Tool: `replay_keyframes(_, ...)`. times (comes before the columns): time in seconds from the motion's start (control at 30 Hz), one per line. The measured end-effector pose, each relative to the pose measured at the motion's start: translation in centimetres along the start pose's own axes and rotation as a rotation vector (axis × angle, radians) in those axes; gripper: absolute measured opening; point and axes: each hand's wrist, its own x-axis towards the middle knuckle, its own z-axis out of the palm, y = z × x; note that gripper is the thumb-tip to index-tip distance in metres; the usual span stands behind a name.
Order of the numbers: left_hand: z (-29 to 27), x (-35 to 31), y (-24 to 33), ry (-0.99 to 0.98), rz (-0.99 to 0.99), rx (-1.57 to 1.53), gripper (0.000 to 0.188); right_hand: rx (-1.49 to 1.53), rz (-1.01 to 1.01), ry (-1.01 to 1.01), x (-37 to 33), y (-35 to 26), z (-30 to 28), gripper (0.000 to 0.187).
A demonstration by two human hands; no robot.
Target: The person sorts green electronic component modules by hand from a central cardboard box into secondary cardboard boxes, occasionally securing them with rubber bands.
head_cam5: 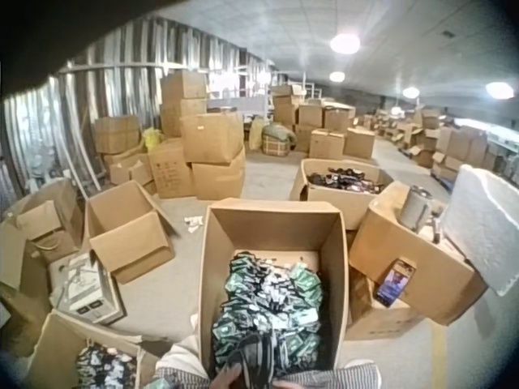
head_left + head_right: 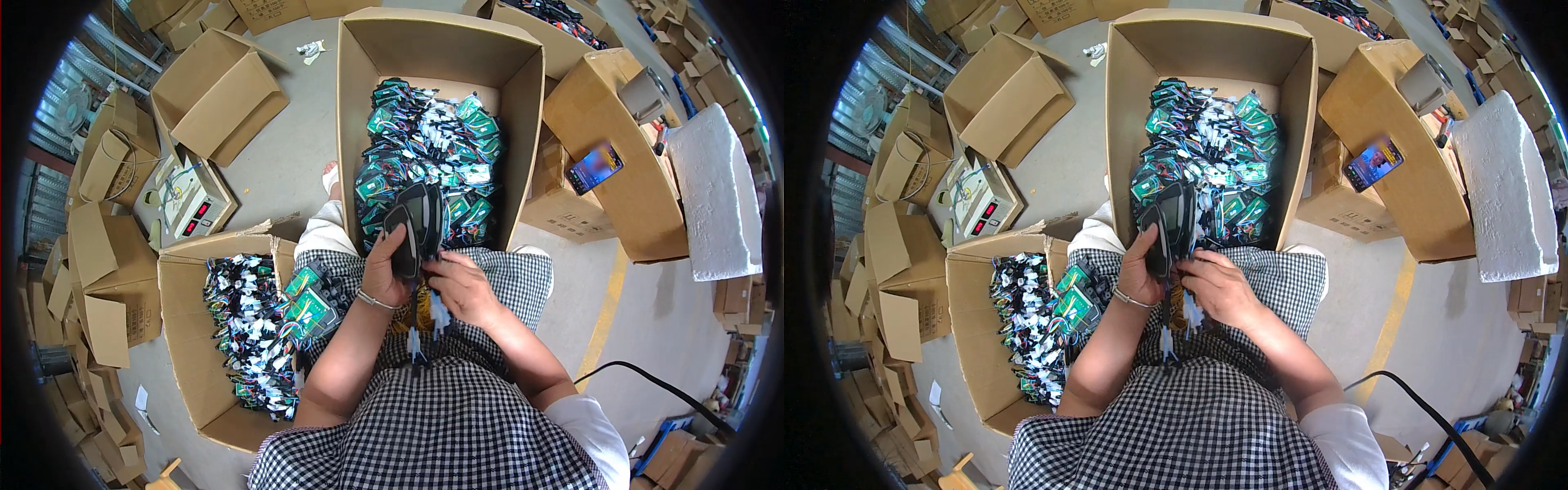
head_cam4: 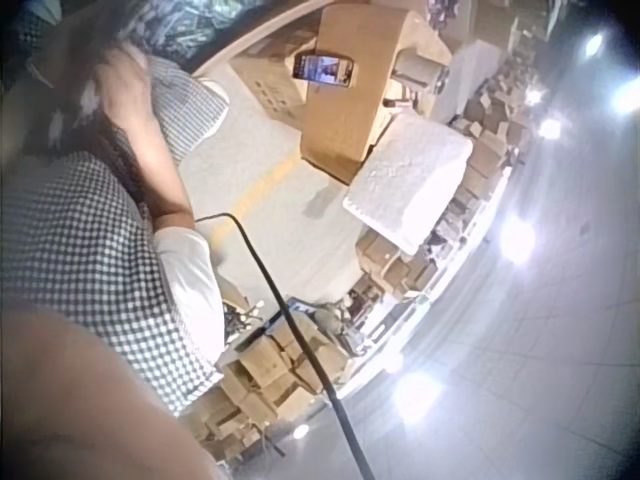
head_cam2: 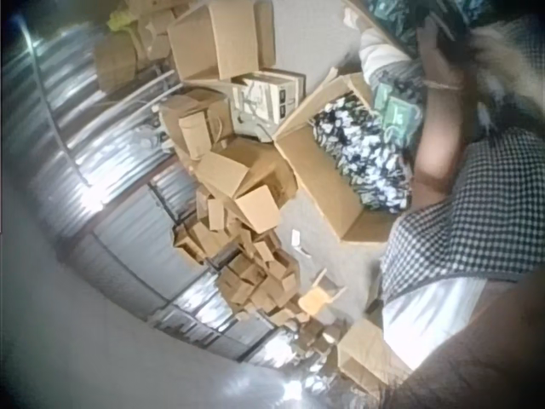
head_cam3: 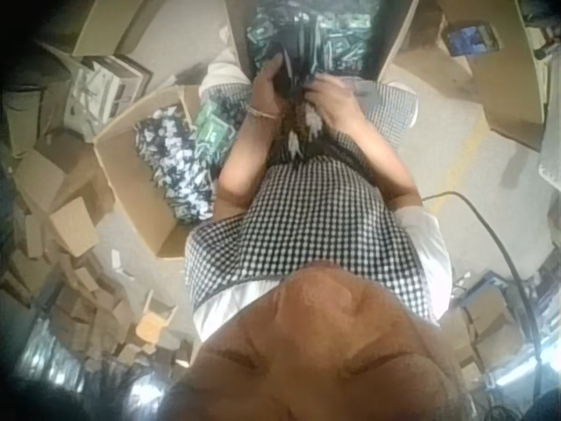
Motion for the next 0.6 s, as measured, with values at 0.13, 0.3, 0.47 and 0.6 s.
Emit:
replay_keyframes(0.13,0.3,-0.4,-0.4,0.198,0.263,0.241,0.028,0.045,0.212,-0.084,-1.0,1.0,-1.5,0.020)
replay_keyframes(0.3,-0.1,0.7,-1.5,0.212,0.485,0.347,0.033,-0.176,0.432,0.114,1.1,1.4,0.4,0.033)
replay_keyframes(0.47,-0.3,0.4,-2.8,0.188,0.552,0.309,0.042,-0.016,0.549,0.007,0.9,-0.3,4.4,0.075)
replay_keyframes(0.6,0.0,-0.7,-1.7,0.159,0.268,0.064,0.035,-0.105,0.567,0.121,0.1,-1.0,4.9,0.072)
